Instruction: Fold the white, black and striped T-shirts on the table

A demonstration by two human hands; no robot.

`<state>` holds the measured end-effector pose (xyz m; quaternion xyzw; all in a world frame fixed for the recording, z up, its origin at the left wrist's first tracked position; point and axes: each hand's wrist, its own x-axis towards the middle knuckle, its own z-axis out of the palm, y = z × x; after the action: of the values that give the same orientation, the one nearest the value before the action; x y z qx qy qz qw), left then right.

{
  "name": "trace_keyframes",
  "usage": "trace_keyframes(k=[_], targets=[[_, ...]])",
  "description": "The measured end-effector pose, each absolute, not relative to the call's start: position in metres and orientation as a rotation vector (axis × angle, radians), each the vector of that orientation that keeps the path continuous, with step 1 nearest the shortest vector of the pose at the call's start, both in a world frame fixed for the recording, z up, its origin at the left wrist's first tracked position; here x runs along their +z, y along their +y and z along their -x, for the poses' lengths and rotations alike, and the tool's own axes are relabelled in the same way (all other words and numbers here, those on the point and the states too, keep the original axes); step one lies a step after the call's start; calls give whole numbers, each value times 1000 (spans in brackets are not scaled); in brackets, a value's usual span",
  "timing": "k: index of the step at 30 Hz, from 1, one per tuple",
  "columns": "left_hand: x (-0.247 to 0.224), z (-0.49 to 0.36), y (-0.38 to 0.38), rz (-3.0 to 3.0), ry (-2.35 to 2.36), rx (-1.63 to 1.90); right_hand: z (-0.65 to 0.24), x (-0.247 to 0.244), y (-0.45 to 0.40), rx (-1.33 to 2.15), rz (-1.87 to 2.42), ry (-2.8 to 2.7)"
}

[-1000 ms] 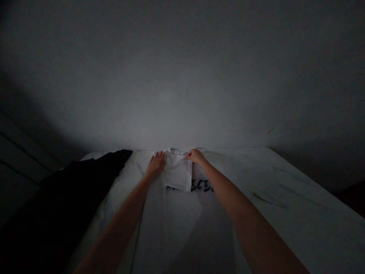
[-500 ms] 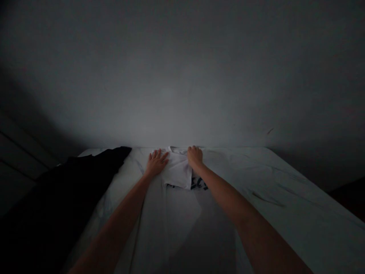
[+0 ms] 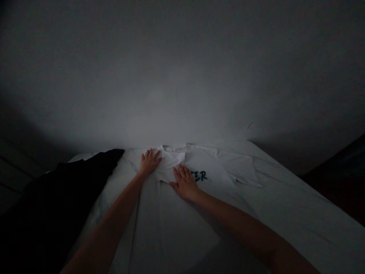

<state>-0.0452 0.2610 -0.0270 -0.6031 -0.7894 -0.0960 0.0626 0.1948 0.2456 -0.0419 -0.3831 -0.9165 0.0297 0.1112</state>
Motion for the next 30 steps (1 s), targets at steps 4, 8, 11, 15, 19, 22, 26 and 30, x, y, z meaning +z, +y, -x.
trace_keyframes(k=[4,8,11,15,19,22,26,30], targets=[[-24,45,263,1834,-2427,-228,-202,-16,229,28,937,-2759],[-24,44,263,1834,-2354,-241,-195,14,222,-6,970,-2850],[-25,44,262,1903,-2268,-253,-193,24,228,-67,1012,-2877],[-25,46,262,1966,-2269,-203,-196,19,234,-66,974,-2852],[-25,47,262,1947,-2273,-193,-200,12,234,-21,859,-2874],[-27,48,262,1947,-2255,-186,-196,20,246,125,964,-2834],[-28,48,263,1957,-2258,-170,-180,35,294,268,1359,-2588],[-26,48,262,1978,-2295,-147,-169,33,348,287,1504,-2478]])
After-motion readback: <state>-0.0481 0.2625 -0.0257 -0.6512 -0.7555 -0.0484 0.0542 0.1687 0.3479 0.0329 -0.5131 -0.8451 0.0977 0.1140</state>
